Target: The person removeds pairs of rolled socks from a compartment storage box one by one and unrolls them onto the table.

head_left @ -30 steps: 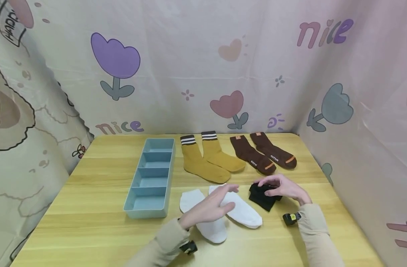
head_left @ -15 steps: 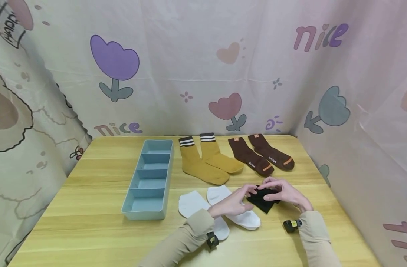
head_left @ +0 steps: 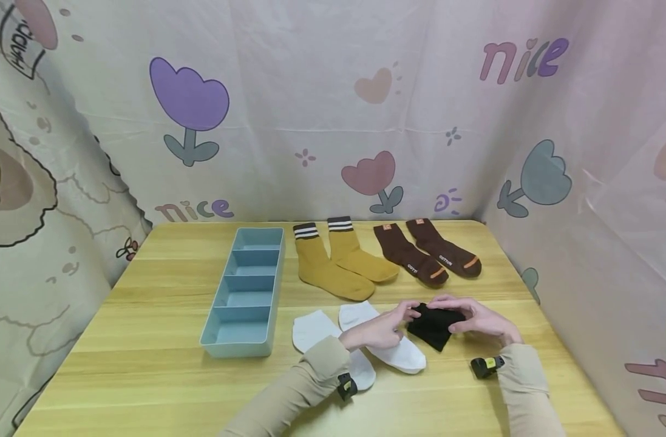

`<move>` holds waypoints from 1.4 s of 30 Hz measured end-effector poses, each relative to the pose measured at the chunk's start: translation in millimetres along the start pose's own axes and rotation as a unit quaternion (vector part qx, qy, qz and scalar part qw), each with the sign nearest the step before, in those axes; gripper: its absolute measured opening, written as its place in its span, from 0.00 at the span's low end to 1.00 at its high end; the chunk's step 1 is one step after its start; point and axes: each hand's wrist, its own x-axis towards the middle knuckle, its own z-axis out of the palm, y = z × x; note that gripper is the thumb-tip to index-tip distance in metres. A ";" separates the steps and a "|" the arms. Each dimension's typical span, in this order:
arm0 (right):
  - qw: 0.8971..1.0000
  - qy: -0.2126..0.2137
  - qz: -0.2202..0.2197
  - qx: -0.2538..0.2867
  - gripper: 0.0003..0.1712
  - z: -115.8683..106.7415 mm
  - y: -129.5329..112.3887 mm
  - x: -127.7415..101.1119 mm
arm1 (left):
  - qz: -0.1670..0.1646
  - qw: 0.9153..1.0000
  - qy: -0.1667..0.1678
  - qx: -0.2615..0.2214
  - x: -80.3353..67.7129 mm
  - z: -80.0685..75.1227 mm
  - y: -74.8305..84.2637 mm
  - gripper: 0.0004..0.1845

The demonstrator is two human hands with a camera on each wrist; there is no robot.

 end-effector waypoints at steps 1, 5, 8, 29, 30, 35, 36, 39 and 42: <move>1.000 0.006 0.004 -0.007 0.30 -0.3 1.1 -0.4 | 0.001 1.000 -0.006 -0.001 0.2 -0.4 -0.2 0.36; 0.996 0.046 0.019 -0.072 0.28 -0.2 3.6 2.0 | 0.001 1.000 -0.028 0.010 1.4 -1.9 -1.9 0.36; 0.991 0.077 0.032 -0.101 0.26 1.0 3.0 6.2 | -0.001 0.999 -0.039 0.022 2.3 -2.5 -3.3 0.36; 0.980 0.139 0.047 -0.135 0.19 3.2 4.8 13.5 | -0.015 0.997 -0.078 0.009 8.0 4.3 0.2 0.37; 0.980 0.140 0.049 -0.135 0.19 3.1 5.0 13.4 | -0.016 0.997 -0.073 0.005 8.1 5.0 0.2 0.36; 0.976 0.153 0.069 -0.141 0.20 2.9 5.6 12.9 | -0.028 0.997 -0.065 0.012 9.0 8.3 2.8 0.34; 0.975 0.155 0.072 -0.144 0.19 2.9 5.4 12.8 | -0.032 0.997 -0.067 0.012 9.3 8.8 3.6 0.34; 0.974 0.161 0.081 -0.141 0.19 3.4 4.0 13.1 | -0.047 0.996 -0.072 0.013 9.7 9.8 6.8 0.34; 0.974 0.169 0.069 -0.132 0.16 4.6 4.1 14.6 | -0.055 0.995 -0.078 0.006 9.7 10.9 9.3 0.35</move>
